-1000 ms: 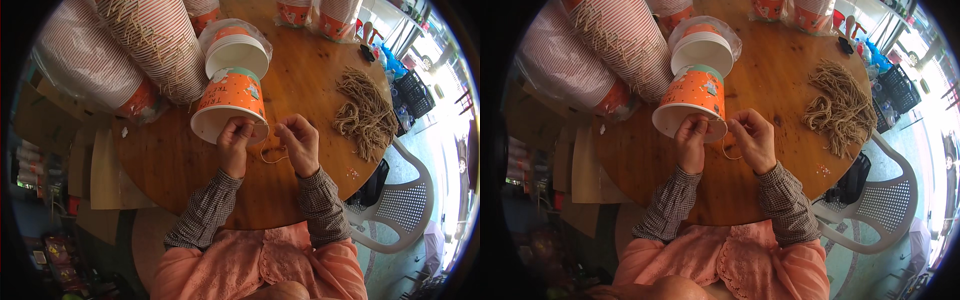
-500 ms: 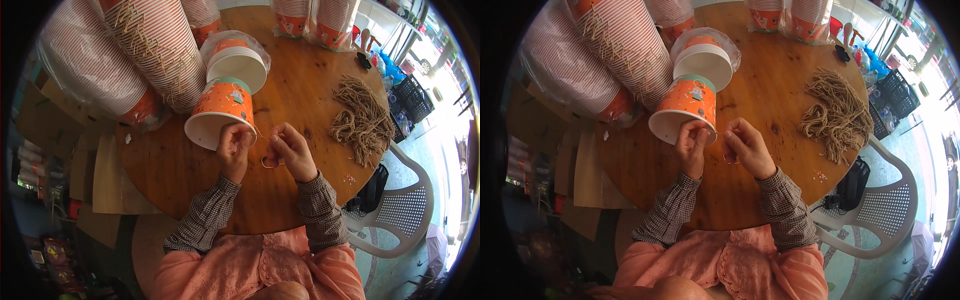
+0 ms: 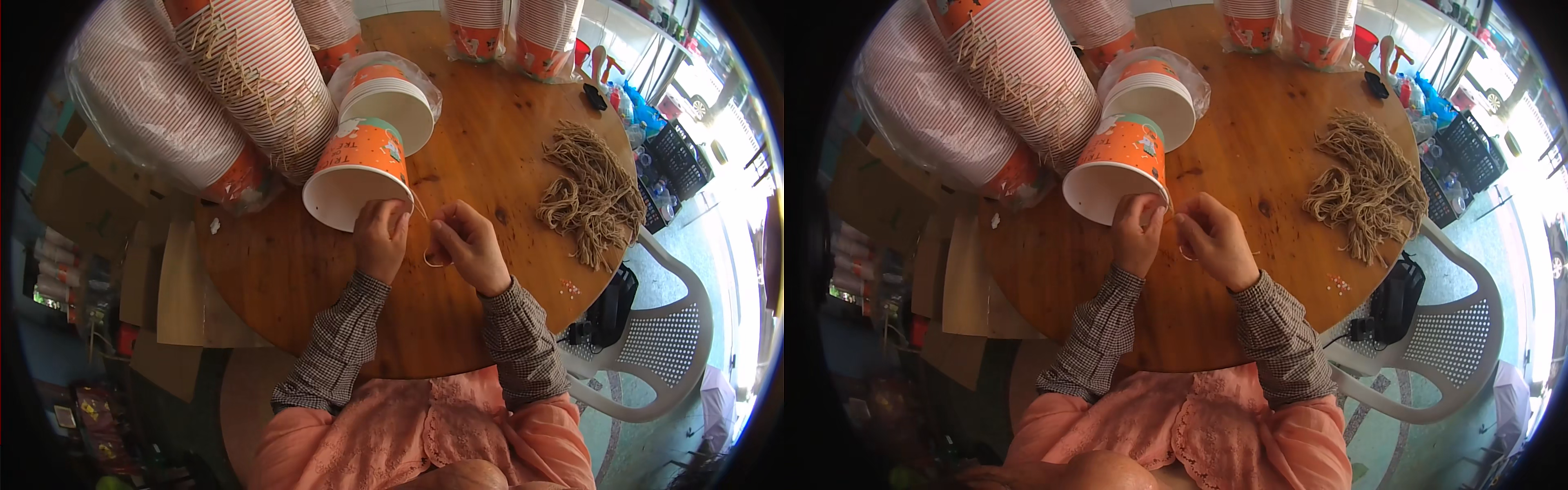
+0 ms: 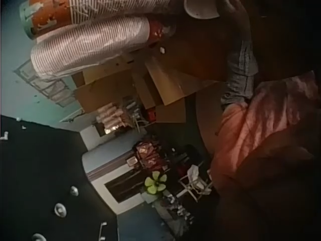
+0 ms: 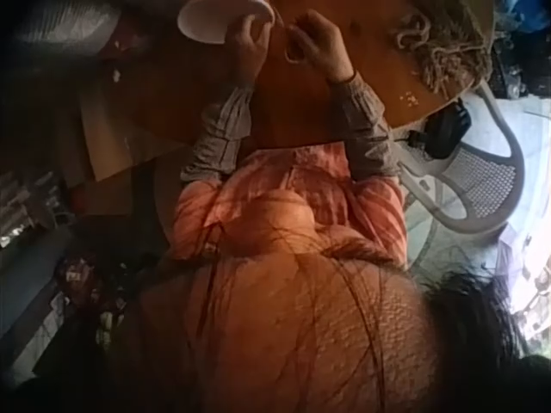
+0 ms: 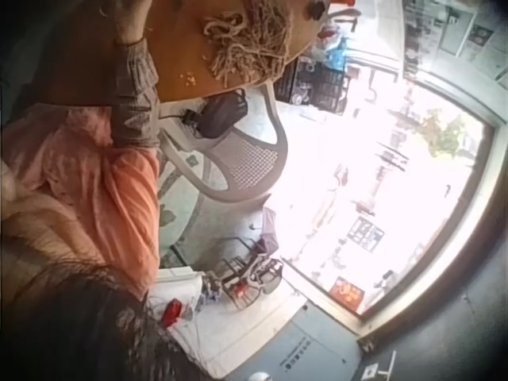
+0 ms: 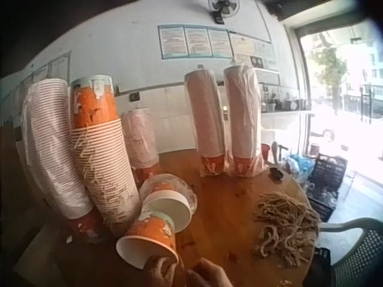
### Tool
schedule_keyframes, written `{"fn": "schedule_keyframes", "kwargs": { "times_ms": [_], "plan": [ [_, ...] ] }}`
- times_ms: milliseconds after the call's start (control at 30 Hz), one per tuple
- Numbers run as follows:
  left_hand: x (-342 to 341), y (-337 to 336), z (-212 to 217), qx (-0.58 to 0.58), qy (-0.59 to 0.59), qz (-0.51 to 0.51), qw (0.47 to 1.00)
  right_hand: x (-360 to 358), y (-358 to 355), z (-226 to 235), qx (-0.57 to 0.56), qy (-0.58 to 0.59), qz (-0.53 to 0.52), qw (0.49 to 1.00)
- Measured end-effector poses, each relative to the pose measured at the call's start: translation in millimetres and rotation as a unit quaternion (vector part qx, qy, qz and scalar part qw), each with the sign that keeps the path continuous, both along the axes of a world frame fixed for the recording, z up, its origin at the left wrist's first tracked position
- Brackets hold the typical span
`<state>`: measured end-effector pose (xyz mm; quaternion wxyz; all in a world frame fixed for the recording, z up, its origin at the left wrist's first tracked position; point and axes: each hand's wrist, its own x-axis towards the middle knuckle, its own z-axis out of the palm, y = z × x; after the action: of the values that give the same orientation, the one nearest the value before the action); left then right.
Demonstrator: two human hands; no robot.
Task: Attaching and tying string handles to printed paper buckets for packaging.
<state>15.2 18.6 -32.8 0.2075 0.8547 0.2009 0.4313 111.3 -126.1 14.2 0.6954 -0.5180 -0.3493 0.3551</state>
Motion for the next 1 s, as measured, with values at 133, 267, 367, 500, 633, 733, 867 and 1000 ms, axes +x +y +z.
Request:
{"fn": "schedule_keyframes", "kwargs": {
  "times_ms": [133, 267, 367, 500, 633, 733, 867, 1000],
  "plan": [
    [-16.7, -14.6, 2.6, -0.320, -0.094, -0.163, 0.928, -2.4, 0.9, 4.0, -0.029, 0.022, -0.009, 0.999],
    [-16.2, -33.2, 2.6, -0.650, -0.193, -0.316, 0.664, -3.1, 1.5, -1.8, -0.006, -0.017, 0.006, 1.000],
    [-14.2, -37.1, 10.1, -0.642, -0.187, -0.314, 0.674, -4.1, 0.6, -0.6, -0.023, -0.010, 0.005, 1.000],
    [-14.5, -34.8, 8.3, -0.661, -0.174, -0.343, 0.644, -6.2, -1.1, -8.4, -0.029, -0.051, -0.029, 0.998],
    [-15.2, -32.1, 5.8, -0.730, -0.179, -0.307, 0.584, -14.1, -1.8, -9.1, -0.030, -0.094, -0.045, 0.994],
    [-14.7, -30.3, 0.3, -0.777, -0.187, -0.273, 0.536, -27.8, -4.8, -5.6, -0.032, -0.294, -0.131, 0.946],
    [-15.8, -40.2, 12.3, -0.796, -0.188, -0.263, 0.511, -35.0, -11.9, -15.5, 0.044, -0.355, -0.149, 0.922],
    [-14.5, -34.2, 5.6, -0.777, -0.225, -0.322, 0.492, -53.8, -30.7, -17.9, 0.059, -0.377, -0.137, 0.914]
  ]
}}
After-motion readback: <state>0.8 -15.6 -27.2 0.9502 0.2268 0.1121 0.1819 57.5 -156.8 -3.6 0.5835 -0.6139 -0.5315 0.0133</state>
